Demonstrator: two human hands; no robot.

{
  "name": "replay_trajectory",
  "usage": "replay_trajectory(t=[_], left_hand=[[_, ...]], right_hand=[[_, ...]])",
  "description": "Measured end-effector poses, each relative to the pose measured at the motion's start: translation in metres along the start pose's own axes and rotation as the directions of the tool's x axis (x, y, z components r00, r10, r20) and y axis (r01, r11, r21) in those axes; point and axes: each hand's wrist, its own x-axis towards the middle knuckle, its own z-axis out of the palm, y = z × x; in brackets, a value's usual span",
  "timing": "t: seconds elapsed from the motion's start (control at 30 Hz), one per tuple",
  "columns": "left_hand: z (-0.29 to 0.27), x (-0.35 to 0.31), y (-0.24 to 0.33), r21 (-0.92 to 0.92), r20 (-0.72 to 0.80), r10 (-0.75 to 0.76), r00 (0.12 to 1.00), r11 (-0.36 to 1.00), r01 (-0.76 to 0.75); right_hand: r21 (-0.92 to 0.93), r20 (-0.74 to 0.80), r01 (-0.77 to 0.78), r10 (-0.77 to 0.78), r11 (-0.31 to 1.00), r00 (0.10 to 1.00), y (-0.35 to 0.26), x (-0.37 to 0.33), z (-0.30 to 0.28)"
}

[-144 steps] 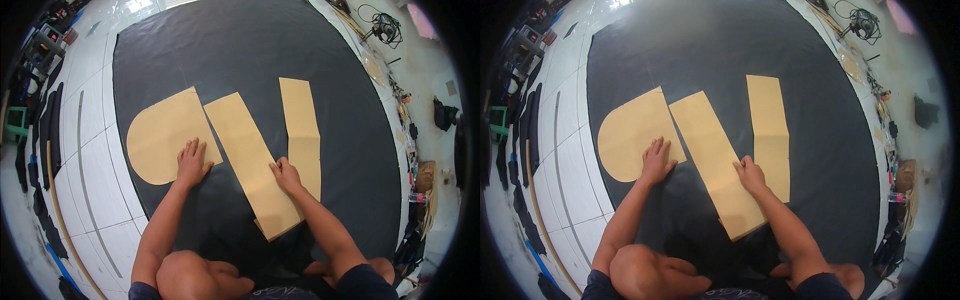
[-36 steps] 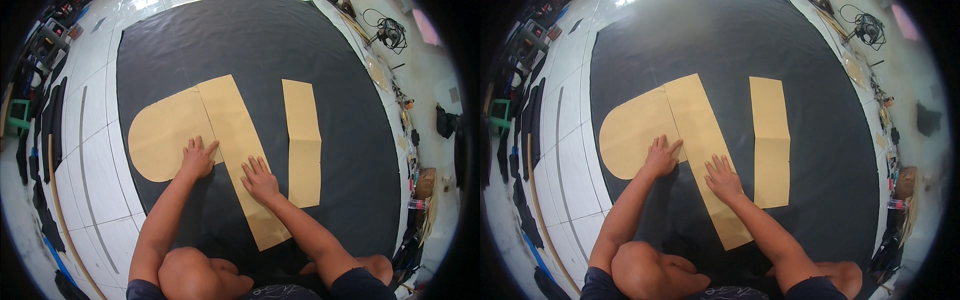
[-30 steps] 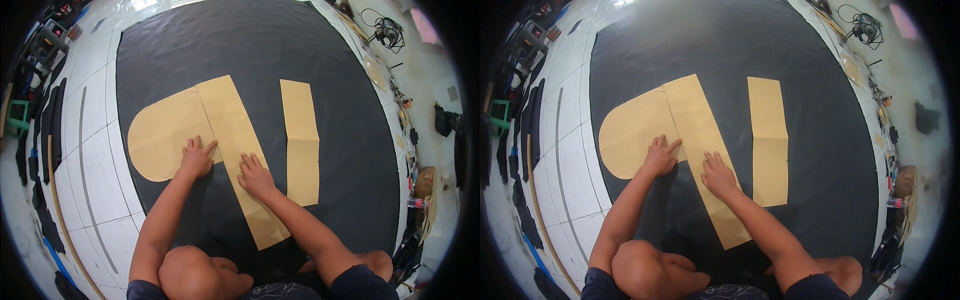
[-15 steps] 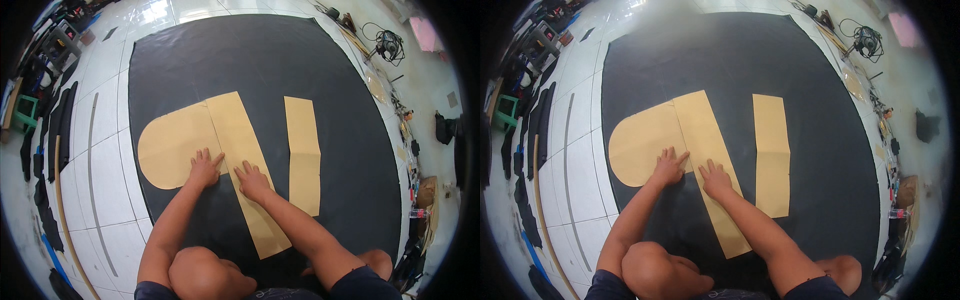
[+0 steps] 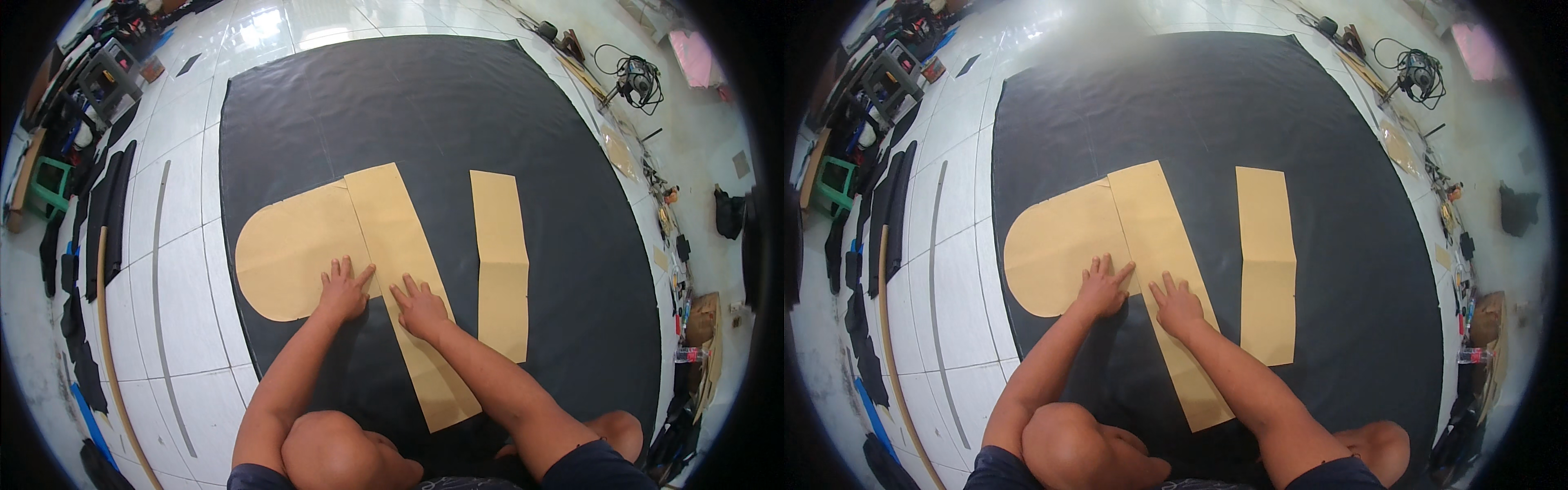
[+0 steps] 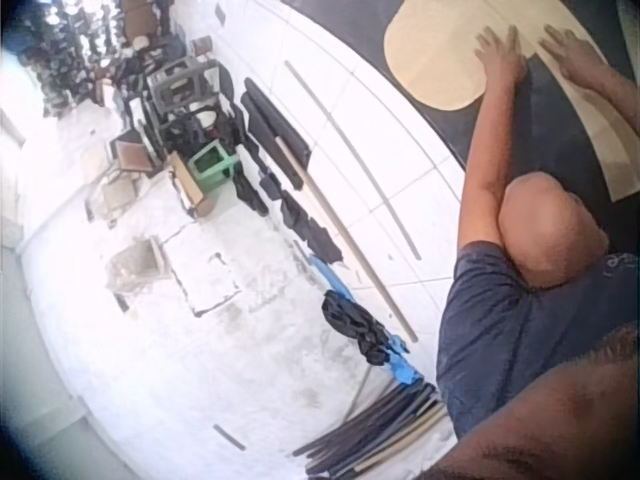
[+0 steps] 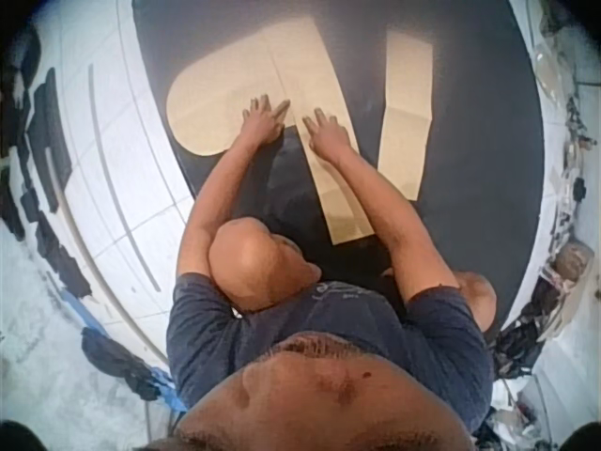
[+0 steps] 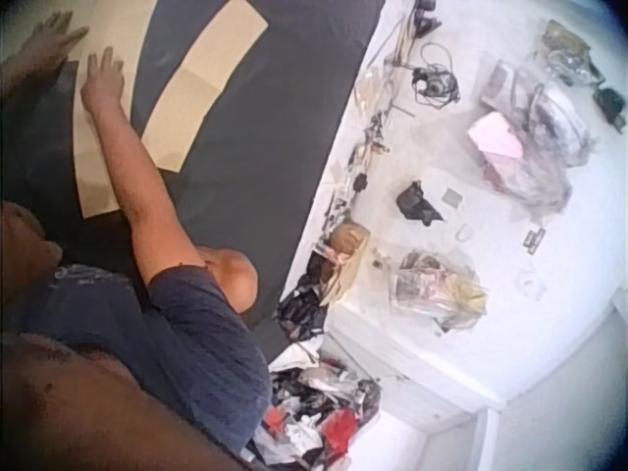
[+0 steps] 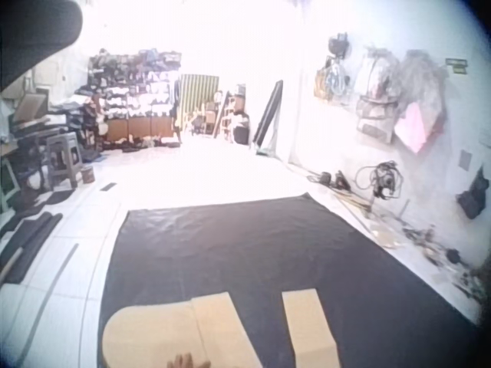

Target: The person places cardboard templates onto a large sheet of black fabric and traces their outlines using a pencil.

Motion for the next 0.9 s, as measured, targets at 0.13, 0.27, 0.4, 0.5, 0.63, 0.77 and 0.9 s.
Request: replay_trajectory(t=[0.13,0.27,0.4,0.5,0.63,0.77,0.9], left_hand=[[0.000,0.004,-0.004,0.021,0.006,0.002,1.000,1.000,-0.003],[-0.001,0.005,-0.004,0.046,-0.004,0.017,1.000,0.999,-0.017],[-0.003,0.004,-0.004,0.030,0.012,0.011,1.000,0.999,-0.011],[-0.003,0.002,-0.003,0.021,-0.002,0.019,1.000,1.000,-0.019],[-0.003,0.002,-0.003,0.013,0.005,0.014,1.000,1.000,-0.014],[-0.003,0.001,-0.004,0.018,-0.004,0.015,1.000,1.000,-0.015],[-0.003,0.004,-0.003,0.017,-0.016,0.022,1.000,1.000,-0.022]], right_hand=[[-0.012,0.009,0.004,-0.004,1.000,1.000,0.000,0.001,0.003],[-0.002,0.021,-0.002,0.002,1.000,1.000,0.003,0.002,-0.002],[0.011,0.049,-0.001,0.000,1.000,0.999,0.001,0.002,-0.005],[0.018,0.053,-0.005,0.004,1.000,0.999,0.001,0.001,-0.006],[0.015,0.063,-0.005,0.004,1.000,0.998,0.001,0.001,-0.007],[0.013,0.061,-0.004,0.004,1.000,0.998,0.000,0.001,-0.007],[0.026,0.052,-0.010,0.008,1.000,0.999,0.003,0.001,-0.005]])
